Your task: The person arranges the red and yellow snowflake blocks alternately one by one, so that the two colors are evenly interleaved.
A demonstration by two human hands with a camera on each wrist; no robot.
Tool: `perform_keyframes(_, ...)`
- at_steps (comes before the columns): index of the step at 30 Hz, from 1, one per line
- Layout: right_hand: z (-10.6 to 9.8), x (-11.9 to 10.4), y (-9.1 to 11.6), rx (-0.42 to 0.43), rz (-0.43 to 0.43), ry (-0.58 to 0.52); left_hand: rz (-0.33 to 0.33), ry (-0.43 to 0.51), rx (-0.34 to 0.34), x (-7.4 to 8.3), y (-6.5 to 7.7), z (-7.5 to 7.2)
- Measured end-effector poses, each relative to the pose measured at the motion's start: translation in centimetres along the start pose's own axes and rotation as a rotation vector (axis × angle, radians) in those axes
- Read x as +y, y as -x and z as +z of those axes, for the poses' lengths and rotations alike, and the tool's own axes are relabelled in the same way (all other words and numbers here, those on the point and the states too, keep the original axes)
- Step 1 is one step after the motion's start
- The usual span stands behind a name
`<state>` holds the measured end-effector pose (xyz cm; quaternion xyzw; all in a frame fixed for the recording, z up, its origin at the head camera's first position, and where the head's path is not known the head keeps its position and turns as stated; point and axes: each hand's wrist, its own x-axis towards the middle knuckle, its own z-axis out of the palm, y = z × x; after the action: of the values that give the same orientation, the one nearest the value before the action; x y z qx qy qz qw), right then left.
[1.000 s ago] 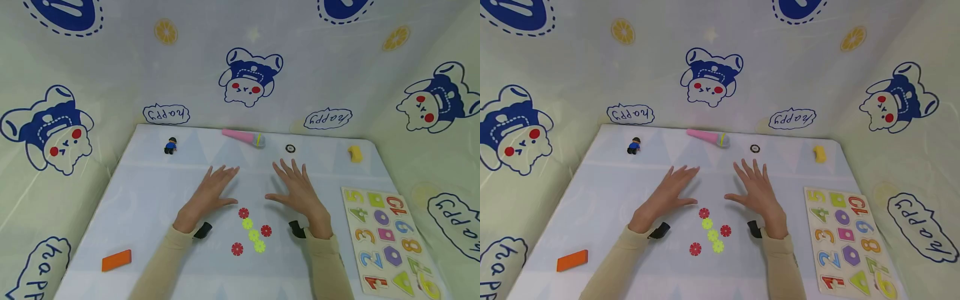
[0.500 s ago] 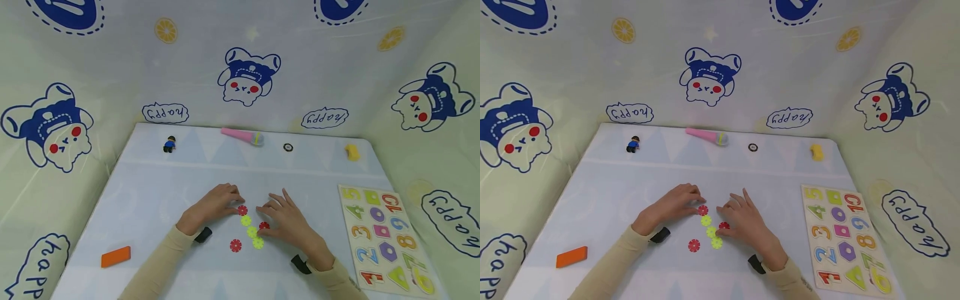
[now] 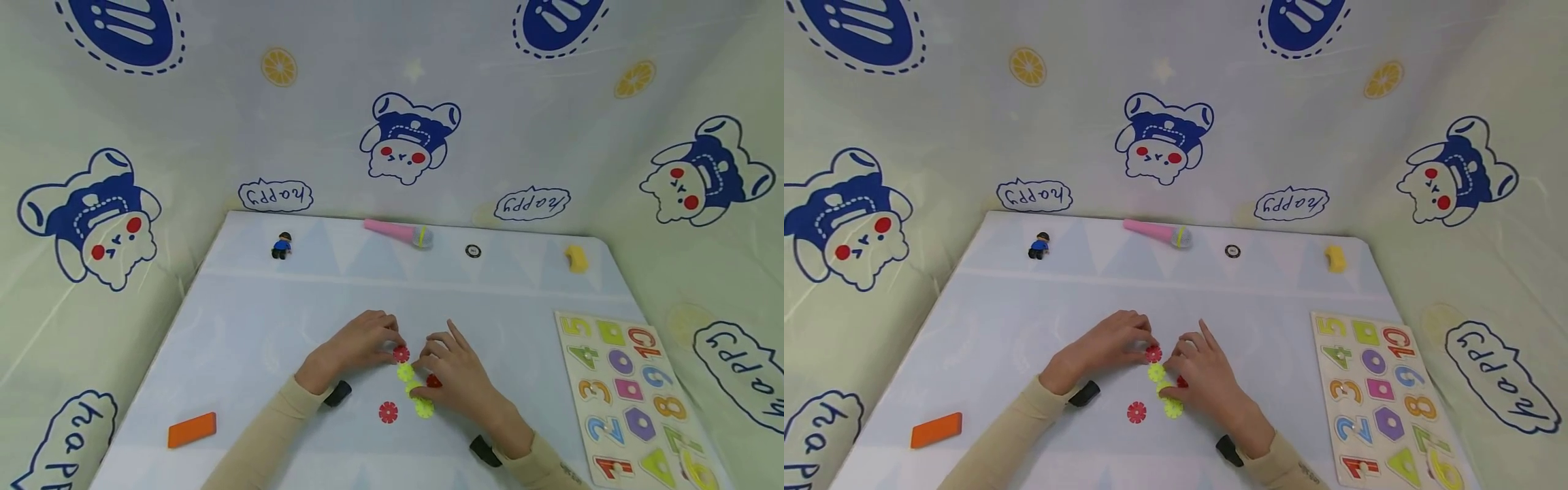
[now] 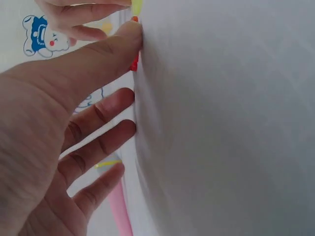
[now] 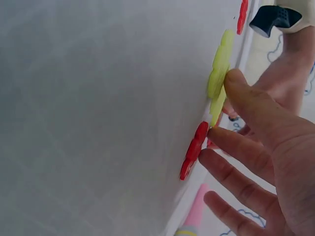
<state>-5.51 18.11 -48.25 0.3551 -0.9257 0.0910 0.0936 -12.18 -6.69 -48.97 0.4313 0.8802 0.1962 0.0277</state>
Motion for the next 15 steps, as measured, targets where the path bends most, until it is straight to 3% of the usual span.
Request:
perform_keyframes(9,0.4,-0.1,-0.2,0.086,0.012,0.028,0.044,0.015,-0.023,0.3,-1.1,-0.1)
perform_keyframes(15,0.6,-0.5,-0.7,0.103,-0.002,0.07,0.006,0.041,-0.05,0.2,-1.3,0.1)
